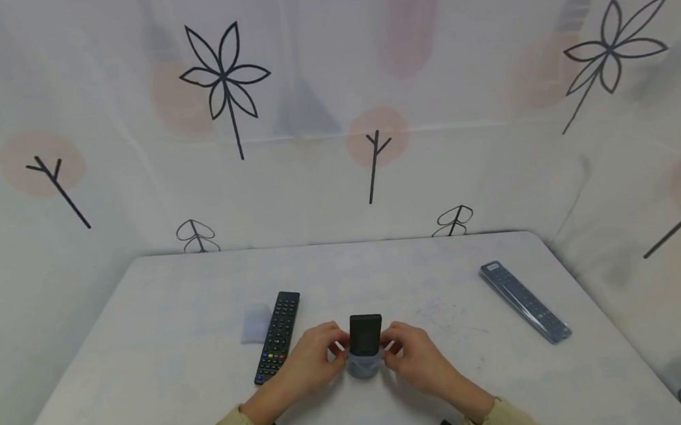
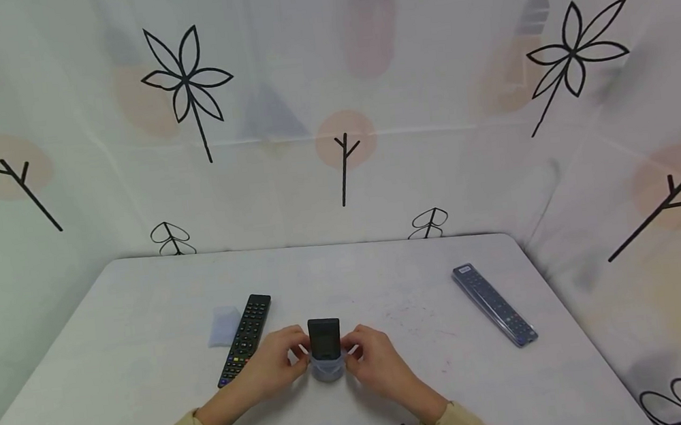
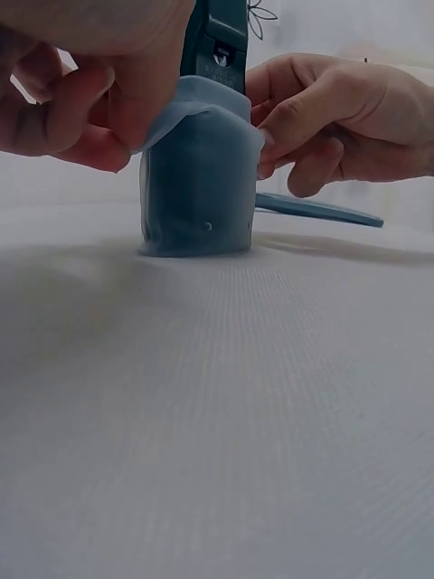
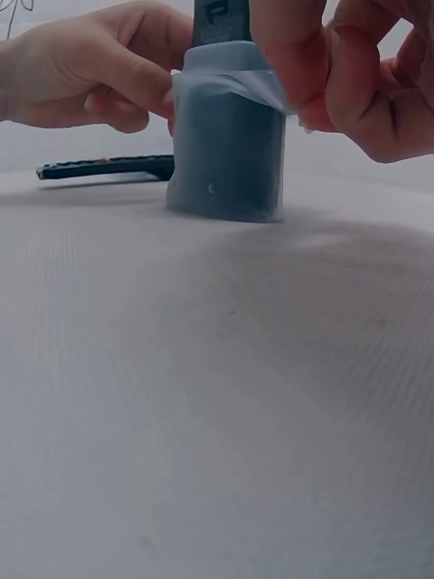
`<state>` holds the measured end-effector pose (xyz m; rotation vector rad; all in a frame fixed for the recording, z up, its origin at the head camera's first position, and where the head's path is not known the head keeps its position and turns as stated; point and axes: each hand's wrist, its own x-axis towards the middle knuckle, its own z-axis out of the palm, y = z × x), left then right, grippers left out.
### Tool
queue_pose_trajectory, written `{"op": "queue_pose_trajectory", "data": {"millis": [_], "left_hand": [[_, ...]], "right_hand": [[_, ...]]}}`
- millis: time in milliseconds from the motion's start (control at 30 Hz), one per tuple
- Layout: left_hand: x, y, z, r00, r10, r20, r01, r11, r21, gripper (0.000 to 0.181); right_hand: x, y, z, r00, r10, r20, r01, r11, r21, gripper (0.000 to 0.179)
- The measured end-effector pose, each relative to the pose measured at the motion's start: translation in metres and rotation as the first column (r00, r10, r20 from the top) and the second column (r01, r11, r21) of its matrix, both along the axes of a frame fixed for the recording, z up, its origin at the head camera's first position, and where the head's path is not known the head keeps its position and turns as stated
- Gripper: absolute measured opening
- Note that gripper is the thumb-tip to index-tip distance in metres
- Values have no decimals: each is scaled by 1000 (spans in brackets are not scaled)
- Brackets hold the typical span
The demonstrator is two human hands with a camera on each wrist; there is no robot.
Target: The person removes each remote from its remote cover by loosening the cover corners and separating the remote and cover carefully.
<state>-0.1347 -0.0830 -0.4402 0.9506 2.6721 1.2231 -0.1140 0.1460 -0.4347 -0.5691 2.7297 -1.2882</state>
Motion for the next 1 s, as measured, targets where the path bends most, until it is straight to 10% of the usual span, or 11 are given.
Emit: {"op": "queue_pose_trajectory", "data": {"millis": [1000], "left_hand": [[1,4,-15,999,48,21,-48,998,27,16]], "right_hand": [[-3,2,-9,994,6,108,-6,1000,1,19]]}}
